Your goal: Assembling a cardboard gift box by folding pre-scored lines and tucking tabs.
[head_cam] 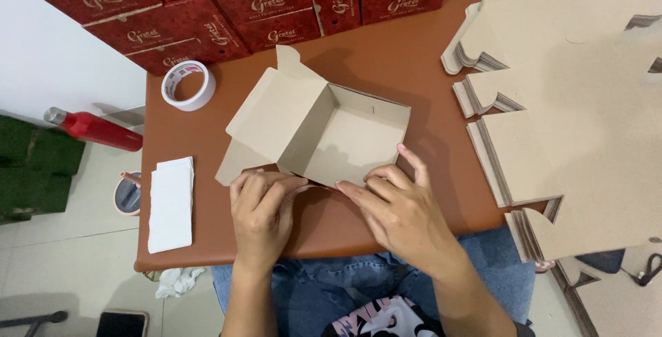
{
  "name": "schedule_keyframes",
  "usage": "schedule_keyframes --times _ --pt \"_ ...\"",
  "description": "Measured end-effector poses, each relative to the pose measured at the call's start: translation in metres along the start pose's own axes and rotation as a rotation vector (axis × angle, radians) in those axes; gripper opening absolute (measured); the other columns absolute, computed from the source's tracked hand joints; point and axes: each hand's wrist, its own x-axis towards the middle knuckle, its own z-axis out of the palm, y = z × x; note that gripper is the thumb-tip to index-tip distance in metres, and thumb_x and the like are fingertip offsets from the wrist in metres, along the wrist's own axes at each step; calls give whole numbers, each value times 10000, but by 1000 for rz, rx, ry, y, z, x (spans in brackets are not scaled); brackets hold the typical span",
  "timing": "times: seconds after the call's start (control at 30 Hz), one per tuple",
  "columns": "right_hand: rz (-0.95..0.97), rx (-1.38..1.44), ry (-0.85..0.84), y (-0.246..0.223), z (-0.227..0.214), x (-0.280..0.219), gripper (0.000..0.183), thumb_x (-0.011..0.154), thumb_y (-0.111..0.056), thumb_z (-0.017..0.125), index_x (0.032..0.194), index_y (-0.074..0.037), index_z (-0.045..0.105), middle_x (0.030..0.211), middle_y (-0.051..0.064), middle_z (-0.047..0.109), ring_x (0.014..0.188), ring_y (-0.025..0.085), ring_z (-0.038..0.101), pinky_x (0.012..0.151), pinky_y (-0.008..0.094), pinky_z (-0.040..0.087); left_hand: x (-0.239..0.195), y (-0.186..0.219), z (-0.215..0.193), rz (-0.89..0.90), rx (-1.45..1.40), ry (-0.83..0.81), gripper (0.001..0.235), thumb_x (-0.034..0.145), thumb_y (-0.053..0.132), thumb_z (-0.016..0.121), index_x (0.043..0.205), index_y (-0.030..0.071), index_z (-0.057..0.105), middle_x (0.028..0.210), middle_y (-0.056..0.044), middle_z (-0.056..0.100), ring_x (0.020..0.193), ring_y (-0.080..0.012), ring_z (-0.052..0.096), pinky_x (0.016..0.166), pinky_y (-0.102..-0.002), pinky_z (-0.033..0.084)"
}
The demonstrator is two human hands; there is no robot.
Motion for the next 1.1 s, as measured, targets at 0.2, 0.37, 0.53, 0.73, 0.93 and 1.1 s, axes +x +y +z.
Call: schedule_keyframes --times 0.2,0.37,0.53,0.73,0.93,1.1 --pt "-10 -15 21 -2 -1 2 306 824 -89 737 1125 -138 766 844 18 697 923 167 600 1186 575 237 -1 1 7 78 -49 39 146 798 83 805 935 64 755 745 -2 646 706 -142 587 966 -373 475" --pt "-20 -23 31 -2 -1 0 313 819 -91 729 1125 -142 765 868 13 703 943 166 598 1193 575 232 -4 7 10 187 60 23 220 845 116 741 1062 125 774 851 29 668 780 -122 594 927 -341 438" --pt "-12 -31 38 -1 -1 -1 323 837 -116 726 1155 -164 754 867 0 716 979 164 606 1204 567 218 -17 5 24 199 206 26 320 860 188 781 1180 182 766 1359 -41 641 1198 -193 632 974 -355 465" --pt "-22 12 -32 19 -19 -14 599 836 -447 719 1366 -197 593 1487 19 563 1462 233 405 1273 543 212 -24 5 19 111 22 -52 439 925 256 660 1315 57 633 1371 -110 633 1347 -268 555 1163 -440 425" --pt "11 -107 45 -3 -22 -18 326 797 -25 670 1051 -206 763 1129 -43 745 1213 171 582 1187 485 342 -31 2 7 19 -131 -10 552 934 415 585 1308 10 610 1459 -160 547 1433 -323 452 1198 -467 373" --pt "-89 -124 48 -19 -11 -17 375 836 -174 731 1206 -220 698 1348 -1 649 1269 173 561 1184 477 340 -45 7 4 59 -157 -12 436 844 296 772 1226 105 685 1462 -125 516 1406 -305 453 1182 -499 364"
